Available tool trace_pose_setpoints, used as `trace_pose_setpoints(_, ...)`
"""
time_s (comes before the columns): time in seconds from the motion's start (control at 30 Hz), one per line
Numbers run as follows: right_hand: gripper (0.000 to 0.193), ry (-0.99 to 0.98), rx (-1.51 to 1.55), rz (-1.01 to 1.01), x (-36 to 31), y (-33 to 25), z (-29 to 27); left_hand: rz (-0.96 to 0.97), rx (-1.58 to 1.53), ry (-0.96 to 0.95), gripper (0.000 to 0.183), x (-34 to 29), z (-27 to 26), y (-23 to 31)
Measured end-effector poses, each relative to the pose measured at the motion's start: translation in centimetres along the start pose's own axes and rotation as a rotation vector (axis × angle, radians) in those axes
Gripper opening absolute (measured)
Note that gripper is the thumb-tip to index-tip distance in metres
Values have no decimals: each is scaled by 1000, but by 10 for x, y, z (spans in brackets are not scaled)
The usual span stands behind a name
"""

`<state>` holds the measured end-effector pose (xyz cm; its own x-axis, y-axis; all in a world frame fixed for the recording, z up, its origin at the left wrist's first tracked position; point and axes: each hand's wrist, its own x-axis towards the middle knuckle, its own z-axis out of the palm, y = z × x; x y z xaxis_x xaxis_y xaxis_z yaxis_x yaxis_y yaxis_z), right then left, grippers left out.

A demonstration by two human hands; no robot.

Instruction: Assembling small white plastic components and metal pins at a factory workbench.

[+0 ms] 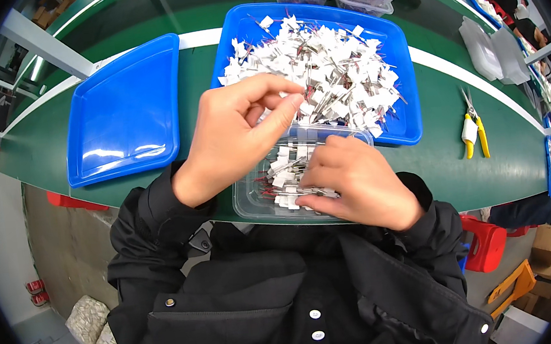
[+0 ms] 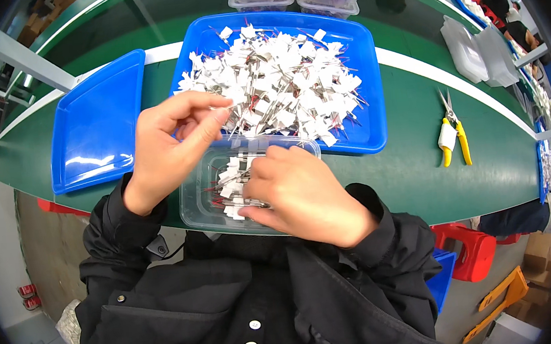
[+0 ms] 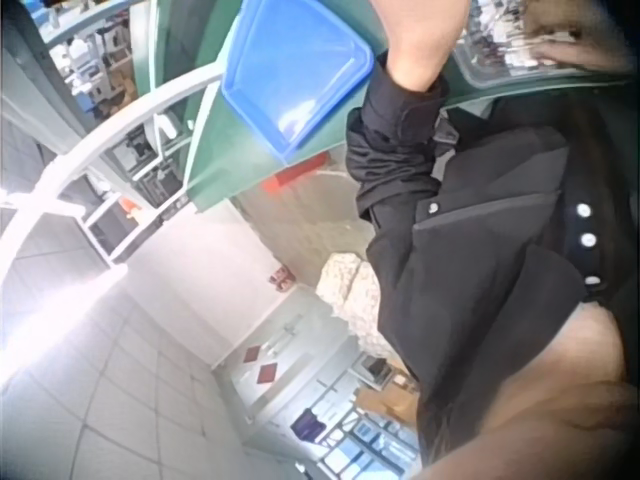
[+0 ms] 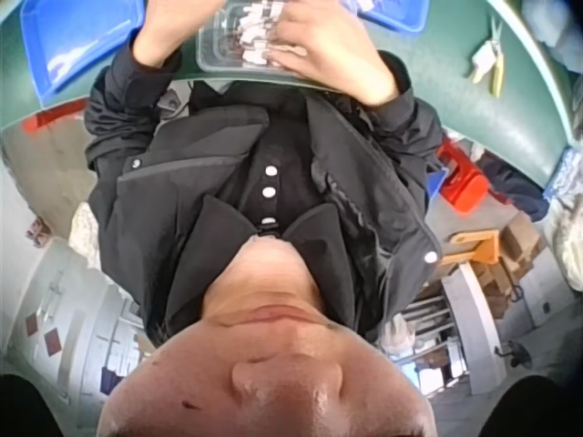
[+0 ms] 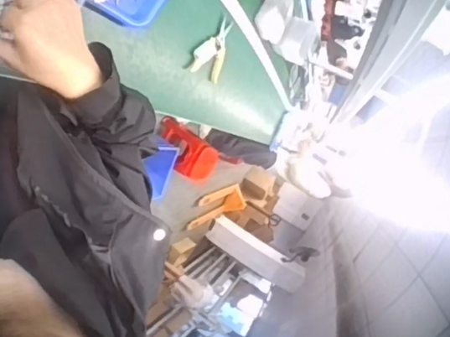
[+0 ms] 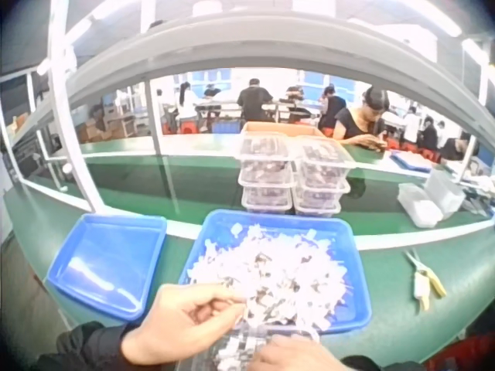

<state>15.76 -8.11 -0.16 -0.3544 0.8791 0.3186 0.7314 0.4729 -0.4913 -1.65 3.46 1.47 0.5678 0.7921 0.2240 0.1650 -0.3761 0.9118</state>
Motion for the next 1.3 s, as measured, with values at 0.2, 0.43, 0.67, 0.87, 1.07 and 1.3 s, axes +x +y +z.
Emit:
trace_pose_setpoints(0.2,12,-113,-97,-41,1,1,3,165,111,-120,9,0,2,0)
trace_pose_setpoints(0.43,24,266,129,37,2,6,-9,83,42,-437,7,1,-3,-2)
trace_pose_setpoints(0.67,19,424,193,152,0,2,-14,111,-25,-378,8,2,-3,1)
trace_pose_setpoints(0.87,17,289,1058,484,-5,0,-12,251,-72,-291,10,2,0,-5)
trace_pose_setpoints(1.07,15,204,1190,539,-8,5,-14,332,-59,-279,10,2,3,-5)
trace_pose_setpoints(1.3,12,244,1178,600,-4,-2,-10,397,-21,-219,10,-1,10,-6)
